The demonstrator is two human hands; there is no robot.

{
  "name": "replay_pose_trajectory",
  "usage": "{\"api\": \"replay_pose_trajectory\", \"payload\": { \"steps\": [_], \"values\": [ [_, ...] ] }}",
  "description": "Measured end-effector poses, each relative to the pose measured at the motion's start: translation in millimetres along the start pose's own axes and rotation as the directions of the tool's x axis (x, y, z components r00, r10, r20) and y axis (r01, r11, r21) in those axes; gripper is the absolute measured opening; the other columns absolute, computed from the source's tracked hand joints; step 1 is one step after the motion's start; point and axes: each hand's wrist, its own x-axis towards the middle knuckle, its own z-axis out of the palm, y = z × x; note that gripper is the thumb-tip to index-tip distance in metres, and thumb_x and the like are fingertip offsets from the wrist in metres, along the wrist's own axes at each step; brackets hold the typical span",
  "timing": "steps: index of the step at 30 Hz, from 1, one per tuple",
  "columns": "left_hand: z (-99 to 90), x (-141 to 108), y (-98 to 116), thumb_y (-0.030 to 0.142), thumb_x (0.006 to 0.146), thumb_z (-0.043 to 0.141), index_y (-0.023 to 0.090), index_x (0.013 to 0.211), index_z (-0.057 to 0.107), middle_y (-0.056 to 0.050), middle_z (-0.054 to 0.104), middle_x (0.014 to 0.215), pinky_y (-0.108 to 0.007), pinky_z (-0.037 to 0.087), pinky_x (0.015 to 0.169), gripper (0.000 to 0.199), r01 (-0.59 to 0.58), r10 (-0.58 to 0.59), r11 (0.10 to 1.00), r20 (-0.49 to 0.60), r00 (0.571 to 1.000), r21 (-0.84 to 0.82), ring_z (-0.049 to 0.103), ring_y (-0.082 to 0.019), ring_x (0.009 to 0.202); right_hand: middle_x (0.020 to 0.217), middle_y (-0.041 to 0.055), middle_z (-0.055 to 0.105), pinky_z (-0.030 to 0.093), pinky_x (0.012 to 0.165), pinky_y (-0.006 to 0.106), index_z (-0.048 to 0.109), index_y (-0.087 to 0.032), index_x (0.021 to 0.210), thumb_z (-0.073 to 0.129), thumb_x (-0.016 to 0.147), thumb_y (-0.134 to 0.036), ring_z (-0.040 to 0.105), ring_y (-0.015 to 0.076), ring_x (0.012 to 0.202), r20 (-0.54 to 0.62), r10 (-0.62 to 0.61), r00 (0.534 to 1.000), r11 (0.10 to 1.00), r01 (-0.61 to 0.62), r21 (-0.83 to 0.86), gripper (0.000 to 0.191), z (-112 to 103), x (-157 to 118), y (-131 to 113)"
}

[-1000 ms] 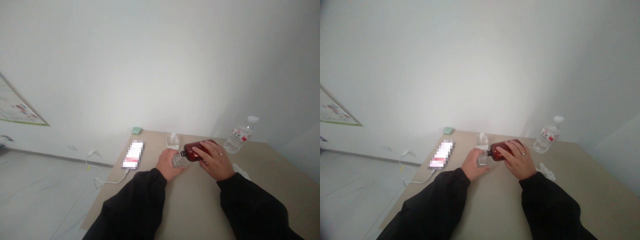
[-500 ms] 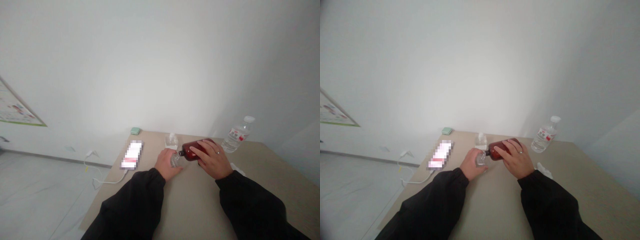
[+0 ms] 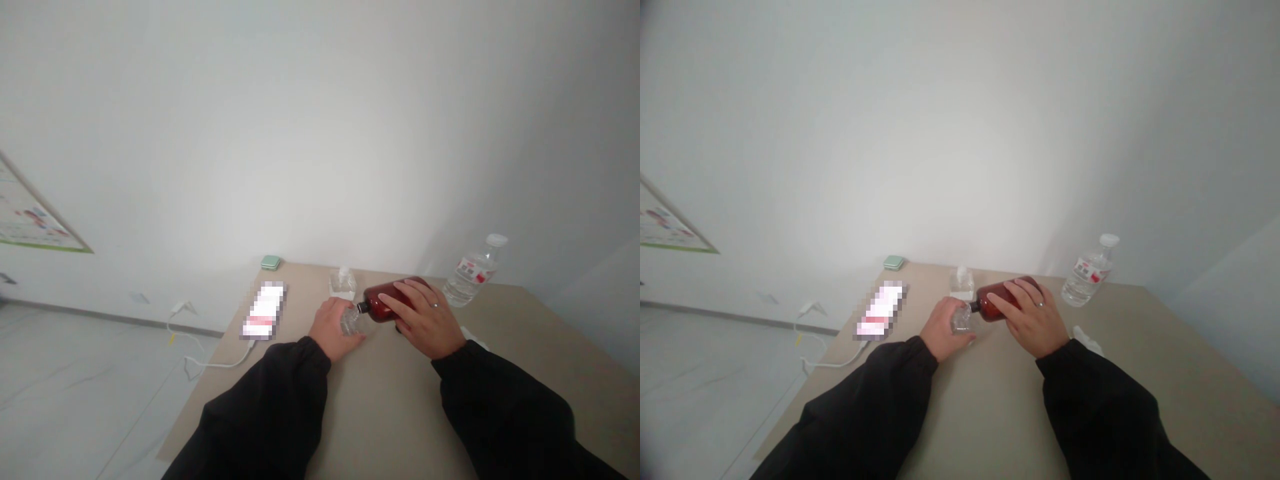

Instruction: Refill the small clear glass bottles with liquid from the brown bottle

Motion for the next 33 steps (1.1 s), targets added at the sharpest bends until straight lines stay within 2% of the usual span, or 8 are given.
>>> {"api": "replay_pose_trajectory", "payload": {
  "steps": [33],
  "values": [
    [-2.1,0.5,1.6,0.026,0.059,0.082,0.021,0.103,0.054,-0.006,0.059,0.105,-0.044,0.046,0.091,0.052,0.019,-0.02,0.999,0.027,0.999,0.034,0.056,-0.027,0.101,0.121,0.0121,0.06,0.04,0.1,0.052,0.068,-0.027,0.114,0.066,0.078,-0.013,0.052,0.0314,0.115,-0.013,-0.012,1.0,1.0,0.012,0.0,0.039,-4.2,3.8,-1.4]
  ]
}}
